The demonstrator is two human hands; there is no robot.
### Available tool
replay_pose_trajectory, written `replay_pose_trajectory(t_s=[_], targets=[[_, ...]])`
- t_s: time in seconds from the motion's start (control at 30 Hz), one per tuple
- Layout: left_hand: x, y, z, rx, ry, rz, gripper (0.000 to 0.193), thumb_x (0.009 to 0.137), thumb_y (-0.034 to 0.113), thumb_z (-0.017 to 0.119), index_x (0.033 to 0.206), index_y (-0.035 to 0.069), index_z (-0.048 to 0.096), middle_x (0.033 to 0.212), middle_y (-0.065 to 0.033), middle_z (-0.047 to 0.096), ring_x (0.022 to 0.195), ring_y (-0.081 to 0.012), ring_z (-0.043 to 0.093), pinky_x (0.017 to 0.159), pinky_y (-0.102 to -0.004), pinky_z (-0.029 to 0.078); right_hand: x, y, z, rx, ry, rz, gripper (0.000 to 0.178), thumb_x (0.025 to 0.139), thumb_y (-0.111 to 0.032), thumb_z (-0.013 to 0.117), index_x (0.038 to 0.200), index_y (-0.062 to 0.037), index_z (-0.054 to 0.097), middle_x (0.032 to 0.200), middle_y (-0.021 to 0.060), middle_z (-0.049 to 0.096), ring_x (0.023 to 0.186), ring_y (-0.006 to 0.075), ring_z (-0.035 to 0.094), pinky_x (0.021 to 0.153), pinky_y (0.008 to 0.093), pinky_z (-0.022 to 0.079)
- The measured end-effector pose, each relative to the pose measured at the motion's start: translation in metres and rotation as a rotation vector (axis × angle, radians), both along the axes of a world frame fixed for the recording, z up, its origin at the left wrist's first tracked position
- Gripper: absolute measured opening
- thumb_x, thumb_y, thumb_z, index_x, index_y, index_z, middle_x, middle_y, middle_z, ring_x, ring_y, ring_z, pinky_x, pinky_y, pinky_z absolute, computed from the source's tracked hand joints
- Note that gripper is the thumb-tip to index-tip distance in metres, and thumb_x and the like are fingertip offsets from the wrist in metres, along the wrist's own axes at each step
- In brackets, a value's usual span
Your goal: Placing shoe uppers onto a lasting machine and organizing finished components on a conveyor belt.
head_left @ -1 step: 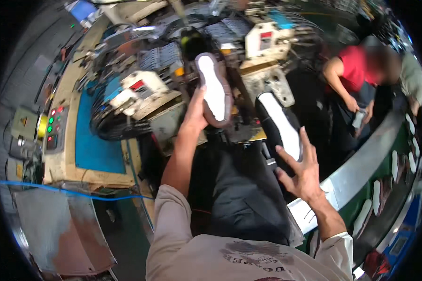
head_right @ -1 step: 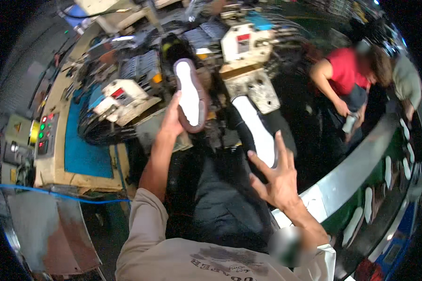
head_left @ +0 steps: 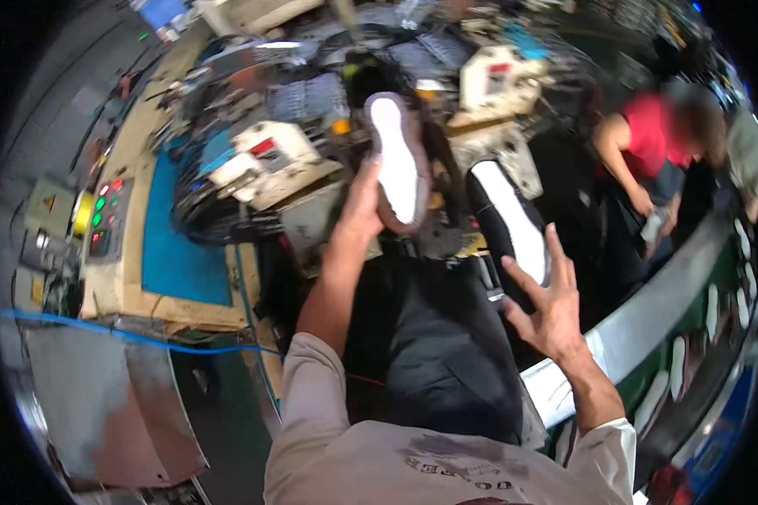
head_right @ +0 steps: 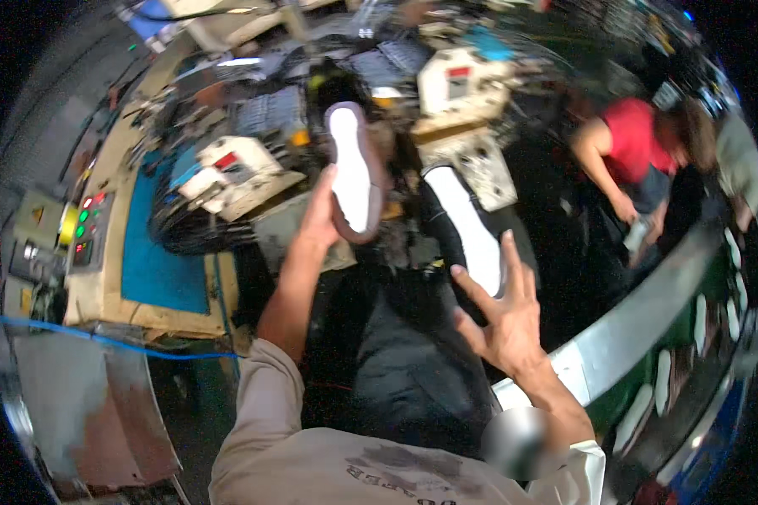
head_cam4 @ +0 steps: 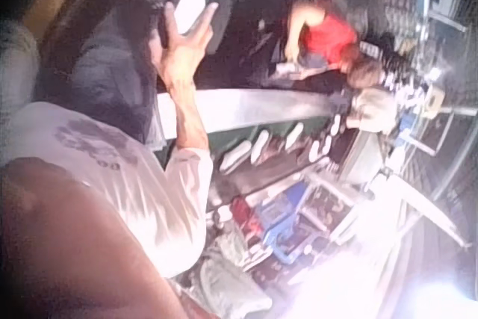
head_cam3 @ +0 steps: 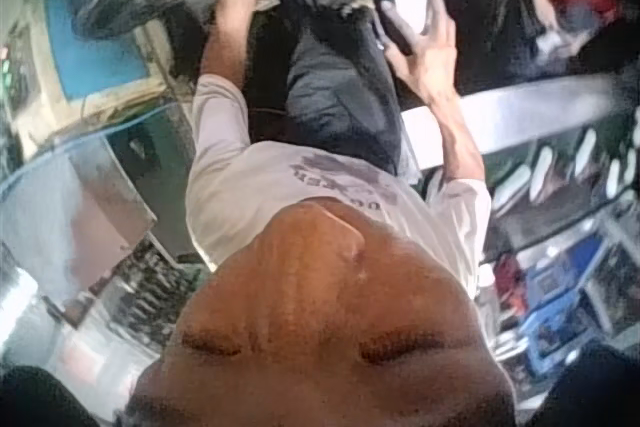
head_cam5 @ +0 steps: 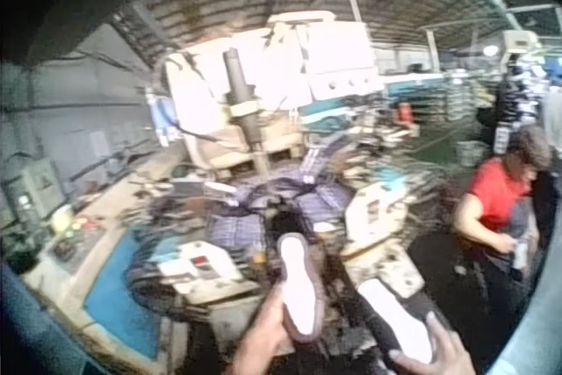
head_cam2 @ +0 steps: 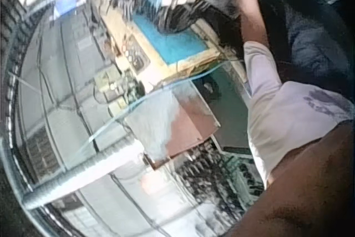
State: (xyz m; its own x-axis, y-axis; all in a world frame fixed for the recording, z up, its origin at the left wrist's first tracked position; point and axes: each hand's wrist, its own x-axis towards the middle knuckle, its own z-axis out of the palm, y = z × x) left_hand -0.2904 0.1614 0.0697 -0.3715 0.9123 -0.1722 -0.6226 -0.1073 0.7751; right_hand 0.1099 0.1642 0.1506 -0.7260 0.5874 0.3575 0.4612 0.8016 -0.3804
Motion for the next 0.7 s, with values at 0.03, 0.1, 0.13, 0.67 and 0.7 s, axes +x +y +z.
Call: replay_pose_trajectory(t_s=[0.03,0.1,0.13,0.67,0.7], targets=[[0.004,-0.007,0.005,0.085,0.066,0.01,0.07,0.107,0.048,0.066,0.159,0.007,0.046,0.15,-0.014,0.063,0.135,-0.0307,0.063,0.116,-0.0512,0.052,-0.019,0.012,0.004,0.026,-0.002,0.014,0.063,0.083,-0.026,0.086,0.144,-0.0259,0.073,0.171,0.0377,0.026,0.141,0.0532,0.05,0.113,0.0568,0.05],[0.029,-0.032,0.017,0.255,0.109,-0.007,0.08,0.105,0.047,0.069,0.166,0.007,0.035,0.157,-0.0149,0.057,0.142,-0.0321,0.059,0.119,-0.0511,0.049,-0.056,0.03,0.01,0.056,0.019,0.028,0.063,0.084,-0.026,0.085,0.146,-0.0263,0.071,0.172,0.0365,0.025,0.142,0.054,0.049,0.117,0.057,0.047],[0.04,-0.053,0.027,0.341,0.095,-0.028,0.086,0.104,0.045,0.07,0.17,0.007,0.029,0.162,-0.0154,0.053,0.146,-0.0329,0.055,0.121,-0.051,0.048,-0.078,0.037,0.013,0.002,0.028,0.034,0.063,0.087,-0.025,0.083,0.148,-0.0272,0.07,0.173,0.036,0.024,0.143,0.055,0.047,0.12,0.0572,0.045],[0.108,-0.297,0.009,0.136,0.062,0.26,0.126,0.075,0.044,0.088,0.174,0.003,0.021,0.17,-0.0205,0.041,0.153,-0.0348,0.049,0.126,-0.0466,0.043,-0.237,0.044,-0.046,0.155,0.047,-0.003,0.073,0.09,-0.035,0.081,0.158,-0.0328,0.057,0.169,0.0402,0.026,0.147,0.0594,0.04,0.121,0.0587,0.041],[0.109,-0.304,-0.001,0.155,0.047,0.255,0.126,0.076,0.043,0.089,0.174,0.004,0.02,0.17,-0.0207,0.04,0.153,-0.0355,0.049,0.126,-0.047,0.043,-0.247,0.036,-0.048,0.217,0.081,0.01,0.076,0.089,-0.033,0.082,0.16,-0.0285,0.055,0.168,0.0412,0.027,0.15,0.0603,0.036,0.124,0.0604,0.036]])
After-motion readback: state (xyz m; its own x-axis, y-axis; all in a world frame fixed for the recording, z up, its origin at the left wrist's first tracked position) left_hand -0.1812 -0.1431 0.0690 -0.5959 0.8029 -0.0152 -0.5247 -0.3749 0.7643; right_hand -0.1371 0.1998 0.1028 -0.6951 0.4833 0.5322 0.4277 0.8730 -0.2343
